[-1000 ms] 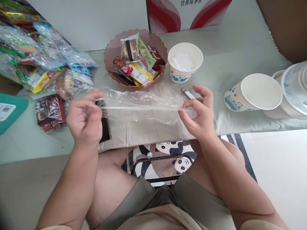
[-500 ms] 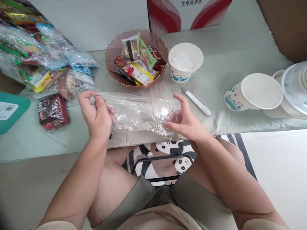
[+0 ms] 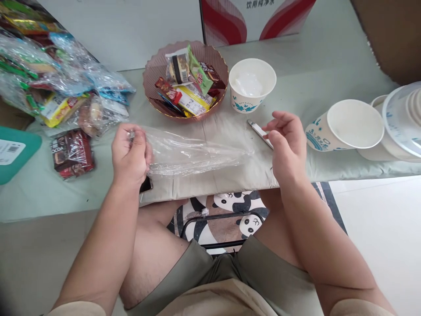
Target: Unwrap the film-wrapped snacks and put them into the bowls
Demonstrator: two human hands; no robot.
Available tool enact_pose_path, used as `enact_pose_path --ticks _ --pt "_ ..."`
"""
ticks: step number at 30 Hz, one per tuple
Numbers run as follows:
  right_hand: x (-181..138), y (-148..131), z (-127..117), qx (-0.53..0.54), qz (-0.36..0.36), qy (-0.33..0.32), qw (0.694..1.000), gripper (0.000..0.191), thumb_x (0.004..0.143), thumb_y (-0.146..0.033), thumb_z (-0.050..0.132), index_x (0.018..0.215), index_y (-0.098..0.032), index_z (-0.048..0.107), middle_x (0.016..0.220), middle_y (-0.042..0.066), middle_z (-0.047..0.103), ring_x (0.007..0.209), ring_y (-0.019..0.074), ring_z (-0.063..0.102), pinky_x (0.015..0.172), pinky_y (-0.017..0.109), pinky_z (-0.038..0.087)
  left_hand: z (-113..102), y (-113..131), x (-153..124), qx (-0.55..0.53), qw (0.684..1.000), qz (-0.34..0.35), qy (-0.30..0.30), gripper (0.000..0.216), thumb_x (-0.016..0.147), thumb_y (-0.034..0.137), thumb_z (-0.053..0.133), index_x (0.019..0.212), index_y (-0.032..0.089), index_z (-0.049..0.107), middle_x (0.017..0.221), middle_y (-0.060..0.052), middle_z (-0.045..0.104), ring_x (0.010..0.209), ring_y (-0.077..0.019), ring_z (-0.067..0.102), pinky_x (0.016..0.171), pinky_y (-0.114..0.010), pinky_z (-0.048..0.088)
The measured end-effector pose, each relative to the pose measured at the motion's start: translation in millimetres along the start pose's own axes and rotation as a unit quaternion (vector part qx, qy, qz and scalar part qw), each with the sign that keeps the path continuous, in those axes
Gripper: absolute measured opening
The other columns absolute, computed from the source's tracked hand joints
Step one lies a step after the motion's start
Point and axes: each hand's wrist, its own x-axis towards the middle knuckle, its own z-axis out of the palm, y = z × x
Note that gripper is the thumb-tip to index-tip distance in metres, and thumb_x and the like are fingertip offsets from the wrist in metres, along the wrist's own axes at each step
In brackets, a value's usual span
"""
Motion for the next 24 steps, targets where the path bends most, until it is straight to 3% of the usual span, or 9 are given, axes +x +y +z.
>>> enact_pose_path --ticks 2,5,7,9,11,15,18,20,24 --pt "6 -14 7 -0.009 -0.028 -0.069 0.997 0.034 0.092 -0.043 0.063 0.122 -0.028 0.063 0.12 0.008 0.069 0.123 0.027 0.066 0.109 0.051 0.053 6 4 -2 0.005 0.998 -0.022 -0.06 0.047 0.084 0.071 0.071 0.087 0.026 0.055 0.044 0.011 0.041 0.028 -0.0076 0.033 0.029 -0.023 0.019" --pt "9 -40 33 -0.086 -0.072 -0.272 0.956 0.058 0.083 -0.047 0.075 0.135 -0.025 0.059 0.146 0.012 0.064 0.14 0.0313 0.058 0.121 0.053 0.042 16 11 -5 0.008 0.988 -0.048 -0.148 0.048 0.085 0.072 0.069 0.088 0.026 0.054 0.038 0.012 0.04 0.026 -0.0086 0.031 0.029 -0.023 0.018" --pt "6 -56 51 -0.165 -0.079 -0.366 0.912 0.061 0.08 -0.04 0.076 0.136 -0.021 0.06 0.137 0.013 0.071 0.129 0.0329 0.065 0.113 0.051 0.048 20 14 -6 0.005 0.982 -0.061 -0.177 0.047 0.087 0.072 0.067 0.088 0.027 0.053 0.038 0.012 0.04 0.025 -0.0087 0.029 0.03 -0.023 0.018" --pt "2 -68 62 -0.231 -0.041 -0.399 0.886 0.037 0.085 -0.028 0.067 0.121 -0.02 0.069 0.108 0.009 0.081 0.105 0.0301 0.074 0.097 0.047 0.056 22 15 -6 -0.009 0.983 -0.064 -0.17 0.043 0.089 0.068 0.068 0.091 0.027 0.054 0.039 0.012 0.043 0.026 -0.009 0.03 0.032 -0.024 0.018" --pt "-1 -77 64 -0.224 0.025 -0.396 0.89 0.018 0.086 -0.022 0.061 0.098 -0.02 0.074 0.083 0.005 0.08 0.082 0.0241 0.075 0.083 0.04 0.057 22 14 -5 -0.06 0.989 -0.052 -0.125 0.038 0.087 0.06 0.073 0.099 0.029 0.056 0.043 0.012 0.051 0.03 -0.0103 0.038 0.037 -0.024 0.025" --pt "-6 -79 60 0.011 0.214 -0.311 0.926 0.014 0.085 -0.033 0.07 0.086 -0.019 0.069 0.072 0.003 0.074 0.067 0.0165 0.072 0.067 0.029 0.059 26 16 -9 -0.252 0.963 -0.098 -0.015 0.053 0.074 0.063 0.079 0.108 0.028 0.058 0.08 0.001 0.074 0.073 -0.0172 0.07 0.064 -0.028 0.051" --pt "-9 -65 65 0.114 0.283 -0.206 0.93 0.024 0.083 -0.041 0.075 0.086 -0.02 0.063 0.073 0.002 0.07 0.065 0.0137 0.07 0.063 0.027 0.061 35 20 -21 -0.283 0.925 -0.209 -0.145 0.082 0.07 0.09 0.062 0.115 0.022 0.061 0.105 -0.012 0.076 0.099 -0.0286 0.074 0.077 -0.039 0.058" --pt "-13 -52 71 0.124 0.281 -0.171 0.936 0.023 0.086 -0.04 0.074 0.086 -0.021 0.06 0.073 0.001 0.067 0.064 0.0116 0.068 0.063 0.026 0.062 40 20 -30 -0.256 0.913 -0.212 -0.236 0.097 0.062 0.094 0.064 0.127 0.023 0.056 0.111 -0.014 0.075 0.101 -0.0327 0.075 0.077 -0.044 0.06" --pt "-21 -32 78 0.102 0.288 -0.146 0.941 0.02 0.091 -0.038 0.069 0.097 -0.022 0.059 0.077 0.001 0.067 0.065 0.012 0.069 0.065 0.028 0.063 47 14 -39 -0.161 0.949 -0.167 -0.211 0.087 0.073 0.059 0.086 0.141 0.032 0.041 0.099 -0.005 0.077 0.086 -0.0255 0.079 0.074 -0.039 0.061"
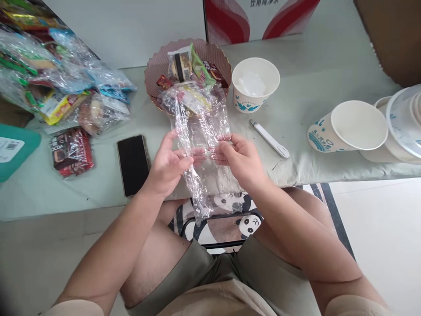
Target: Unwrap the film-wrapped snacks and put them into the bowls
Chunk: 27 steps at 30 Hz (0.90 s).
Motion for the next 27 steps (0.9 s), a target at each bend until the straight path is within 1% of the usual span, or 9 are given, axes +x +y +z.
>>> enact_pose_path --ticks 4,7,12,15,17,20,22,25,27 --pt "-3 8 -4 -0.003 -0.01 0.021 1.0 0.054 0.092 -0.039 0.069 0.139 -0.027 0.045 0.08 0.0 0.072 0.063 0.0166 0.071 0.061 0.031 0.062 -1 -3 0 0.064 0.995 0.034 0.071 0.068 0.086 0.03 0.075 0.142 0.032 0.037 0.081 0.002 0.073 0.073 -0.0206 0.078 0.072 -0.037 0.063" --pt "-7 11 -9 -0.019 -0.06 0.018 0.998 0.065 0.094 -0.042 0.068 0.15 -0.035 0.035 0.081 -0.001 0.072 0.061 0.0173 0.069 0.063 0.035 0.062 -2 1 0 0.085 0.991 0.066 0.086 0.064 0.087 0.023 0.069 0.142 0.032 0.037 0.079 0.004 0.072 0.068 -0.018 0.076 0.071 -0.035 0.063" --pt "-15 13 -16 -0.044 -0.15 -0.048 0.987 0.037 0.092 -0.042 0.07 0.125 -0.03 0.058 0.093 0.002 0.072 0.083 0.0172 0.072 0.078 0.035 0.062 -2 4 -2 0.152 0.976 0.145 0.047 0.01 0.091 0.024 0.063 0.101 0.022 0.067 0.087 -0.002 0.074 0.079 -0.0146 0.075 0.074 -0.028 0.061" --pt "-17 15 -19 -0.126 -0.202 -0.088 0.967 0.041 0.085 -0.032 0.075 0.124 -0.027 0.063 0.097 0.003 0.071 0.088 0.0174 0.069 0.083 0.035 0.059 -3 3 -2 0.238 0.95 0.199 0.031 0.033 0.082 0.017 0.071 0.114 0.021 0.07 0.095 -0.003 0.072 0.085 -0.0147 0.072 0.075 -0.027 0.06" --pt "-18 16 -20 -0.212 -0.223 -0.066 0.949 0.037 0.087 -0.025 0.07 0.124 -0.026 0.066 0.092 0.003 0.069 0.082 0.0169 0.066 0.082 0.036 0.058 -4 3 -2 0.334 0.908 0.249 0.051 0.043 0.08 0.008 0.066 0.121 0.022 0.069 0.093 -0.001 0.07 0.08 -0.0136 0.069 0.077 -0.028 0.059" --pt "-16 19 -20 -0.311 -0.266 -0.008 0.912 0.025 0.089 -0.02 0.063 0.112 -0.026 0.072 0.082 0.002 0.062 0.076 0.0174 0.061 0.079 0.038 0.056 -5 1 -2 0.44 0.839 0.309 0.086 0.031 0.082 0.003 0.06 0.103 0.022 0.074 0.08 0.001 0.064 0.069 -0.0125 0.063 0.068 -0.027 0.055" --pt "-14 22 -18 -0.348 -0.305 0.031 0.886 0.016 0.089 -0.022 0.065 0.101 -0.027 0.075 0.087 0.005 0.059 0.083 0.0202 0.062 0.077 0.04 0.056 -5 0 -2 0.458 0.818 0.333 0.102 0.022 0.081 0.006 0.063 0.089 0.023 0.074 0.078 0.0 0.06 0.069 -0.014 0.061 0.063 -0.028 0.053" --pt "-14 23 -15 -0.371 -0.372 0.073 0.848 0.005 0.085 -0.025 0.068 0.087 -0.026 0.073 0.118 0.012 0.06 0.117 0.0306 0.062 0.089 0.048 0.055 -6 3 -4 0.459 0.804 0.355 0.13 0.011 0.078 0.015 0.069 0.081 0.025 0.072 0.101 -0.007 0.064 0.096 -0.0237 0.066 0.083 -0.04 0.057" --pt "-17 19 -14 -0.343 -0.41 0.03 0.845 0.002 0.085 -0.025 0.068 0.083 -0.025 0.067 0.129 0.011 0.062 0.134 0.0346 0.056 0.105 0.055 0.049 -7 7 -7 0.433 0.817 0.364 0.113 0.006 0.078 0.021 0.07 0.08 0.026 0.067 0.121 -0.009 0.065 0.122 -0.031 0.063 0.104 -0.052 0.053"
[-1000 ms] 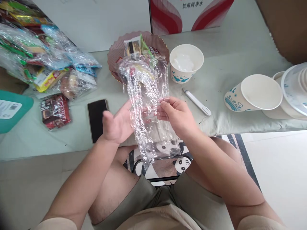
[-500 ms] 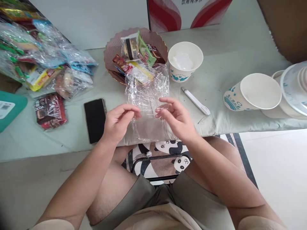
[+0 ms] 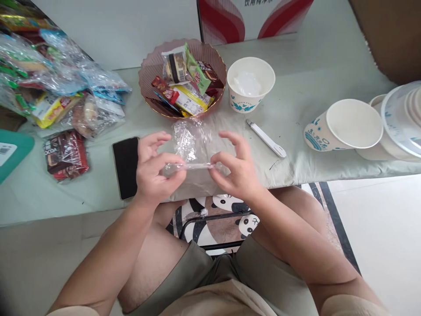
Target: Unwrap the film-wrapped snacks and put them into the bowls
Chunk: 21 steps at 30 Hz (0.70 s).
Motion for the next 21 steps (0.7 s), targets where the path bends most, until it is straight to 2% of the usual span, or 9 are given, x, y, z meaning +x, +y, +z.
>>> enact_pose_path --ticks 2,4,7,9,11,13,15,18,21 --pt "1 -6 -4 0.098 -0.009 -0.045 0.994 0.009 0.089 -0.027 0.066 0.082 -0.024 0.06 0.11 0.008 0.072 0.126 0.0312 0.065 0.114 0.057 0.042 -6 4 0 -0.073 0.997 0.0 -0.028 0.012 0.08 0.024 0.07 0.079 0.025 0.059 0.125 -0.008 0.069 0.134 -0.0337 0.058 0.115 -0.059 0.045" --pt "3 -12 -7 0.206 0.062 -0.088 0.973 0.018 0.096 -0.033 0.062 0.083 -0.024 0.054 0.081 0.002 0.073 0.094 0.0234 0.075 0.105 0.051 0.051 -8 9 -1 -0.167 0.983 -0.034 -0.063 0.024 0.08 0.024 0.073 0.08 0.025 0.049 0.114 -0.007 0.075 0.127 -0.032 0.065 0.114 -0.058 0.047" --pt "5 -17 -6 0.319 0.218 -0.107 0.916 0.032 0.099 -0.051 0.059 0.084 -0.025 0.048 0.064 -0.002 0.068 0.057 0.0146 0.064 0.068 0.034 0.055 -3 12 -3 -0.305 0.921 -0.197 -0.139 0.033 0.079 0.024 0.076 0.095 0.026 0.047 0.088 -0.001 0.075 0.08 -0.0203 0.074 0.078 -0.038 0.061" --pt "7 -16 -2 0.357 0.281 -0.091 0.886 0.037 0.095 -0.058 0.064 0.093 -0.025 0.047 0.067 -0.002 0.068 0.057 0.0141 0.063 0.058 0.029 0.05 5 12 -4 -0.338 0.874 -0.304 -0.172 0.037 0.078 0.027 0.078 0.104 0.026 0.051 0.075 0.003 0.069 0.06 -0.0142 0.065 0.055 -0.026 0.053" --pt "8 -14 2 0.379 0.304 -0.084 0.87 0.045 0.086 -0.058 0.073 0.107 -0.027 0.048 0.077 -0.001 0.07 0.066 0.0156 0.067 0.061 0.029 0.052 12 9 -2 -0.321 0.865 -0.352 -0.159 0.026 0.079 0.03 0.078 0.095 0.022 0.059 0.069 0.003 0.065 0.056 -0.0123 0.061 0.05 -0.024 0.048" --pt "9 -11 3 0.375 0.32 -0.127 0.861 0.055 0.079 -0.05 0.081 0.117 -0.026 0.049 0.084 0.0 0.07 0.071 0.0163 0.067 0.061 0.029 0.052 16 5 1 -0.303 0.874 -0.358 -0.125 0.019 0.081 0.032 0.076 0.082 0.02 0.061 0.07 0.001 0.065 0.059 -0.012 0.062 0.054 -0.024 0.051" --pt "9 -7 2 0.334 0.338 -0.189 0.859 0.042 0.078 -0.041 0.08 0.11 -0.023 0.057 0.078 -0.001 0.067 0.065 0.0142 0.062 0.057 0.027 0.048 16 2 4 -0.316 0.872 -0.355 -0.114 0.019 0.084 0.034 0.075 0.082 0.02 0.062 0.079 -0.001 0.07 0.065 -0.0131 0.067 0.058 -0.025 0.056" --pt "9 -3 -3 0.272 0.343 -0.198 0.877 0.015 0.084 -0.033 0.069 0.086 -0.02 0.063 0.071 -0.001 0.063 0.064 0.0126 0.058 0.059 0.026 0.046 11 -1 8 -0.354 0.848 -0.361 -0.159 0.021 0.086 0.035 0.073 0.09 0.022 0.058 0.079 0.0 0.072 0.059 -0.0136 0.069 0.051 -0.024 0.055" --pt "9 3 -9 0.283 0.326 -0.181 0.884 0.016 0.089 -0.035 0.065 0.091 -0.02 0.066 0.076 0.0 0.067 0.068 0.0139 0.062 0.063 0.027 0.05 8 -3 10 -0.361 0.831 -0.36 -0.221 0.018 0.087 0.029 0.071 0.09 0.023 0.055 0.062 0.004 0.066 0.043 -0.0103 0.058 0.039 -0.02 0.045"
